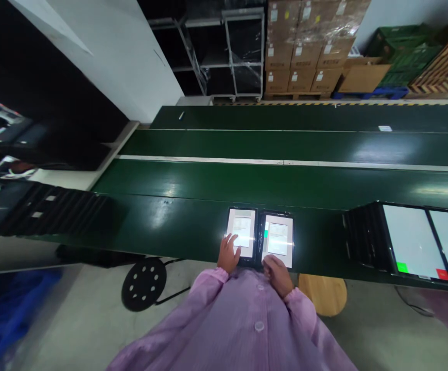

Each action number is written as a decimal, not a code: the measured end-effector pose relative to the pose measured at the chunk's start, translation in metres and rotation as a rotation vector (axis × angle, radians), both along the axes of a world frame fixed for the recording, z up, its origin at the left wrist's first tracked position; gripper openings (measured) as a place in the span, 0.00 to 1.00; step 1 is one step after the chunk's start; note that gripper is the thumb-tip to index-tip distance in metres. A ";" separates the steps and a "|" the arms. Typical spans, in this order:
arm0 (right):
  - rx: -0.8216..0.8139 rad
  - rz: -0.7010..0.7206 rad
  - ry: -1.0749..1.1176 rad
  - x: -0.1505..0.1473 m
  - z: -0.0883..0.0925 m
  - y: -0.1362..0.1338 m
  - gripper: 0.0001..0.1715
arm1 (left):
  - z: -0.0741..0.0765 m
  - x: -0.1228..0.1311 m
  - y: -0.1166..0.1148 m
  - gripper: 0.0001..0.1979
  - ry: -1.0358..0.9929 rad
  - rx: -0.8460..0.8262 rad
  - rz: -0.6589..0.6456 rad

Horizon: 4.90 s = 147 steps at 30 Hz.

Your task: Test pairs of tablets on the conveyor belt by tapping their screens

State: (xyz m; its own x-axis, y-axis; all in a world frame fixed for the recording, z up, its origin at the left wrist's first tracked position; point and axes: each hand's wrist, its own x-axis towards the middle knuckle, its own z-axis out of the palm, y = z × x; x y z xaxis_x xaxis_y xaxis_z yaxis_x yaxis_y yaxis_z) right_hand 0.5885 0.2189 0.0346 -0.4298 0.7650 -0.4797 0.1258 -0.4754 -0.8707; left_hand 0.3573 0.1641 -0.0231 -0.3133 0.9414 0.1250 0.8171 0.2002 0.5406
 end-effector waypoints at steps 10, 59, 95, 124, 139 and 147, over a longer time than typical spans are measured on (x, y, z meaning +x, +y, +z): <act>0.671 0.334 -0.418 -0.001 -0.017 0.027 0.13 | -0.002 0.003 -0.005 0.25 0.025 -0.043 -0.164; 0.329 -0.171 -0.587 0.093 -0.094 0.041 0.51 | -0.059 -0.030 -0.051 0.38 -0.505 -0.083 0.290; 0.355 -0.226 -0.603 0.078 -0.087 0.032 0.51 | -0.050 -0.026 -0.034 0.28 -0.626 -0.128 0.502; 0.383 -0.217 -0.643 0.076 -0.090 0.030 0.54 | -0.041 -0.020 -0.021 0.29 -0.531 -0.178 0.558; 0.424 -0.223 -0.653 0.079 -0.094 0.036 0.47 | -0.043 -0.011 -0.024 0.29 -0.425 -0.198 0.590; 0.422 -0.203 -0.657 0.079 -0.095 0.036 0.49 | -0.041 -0.011 -0.014 0.28 -0.421 -0.207 0.630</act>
State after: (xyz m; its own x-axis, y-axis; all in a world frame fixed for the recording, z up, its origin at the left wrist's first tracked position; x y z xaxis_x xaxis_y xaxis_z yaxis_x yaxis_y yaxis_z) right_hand 0.6680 0.2547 -0.0605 0.0065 0.9708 -0.2398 0.6210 -0.1919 -0.7599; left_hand 0.3468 0.1497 -0.0637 -0.7780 0.5620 -0.2809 0.2511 0.6881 0.6808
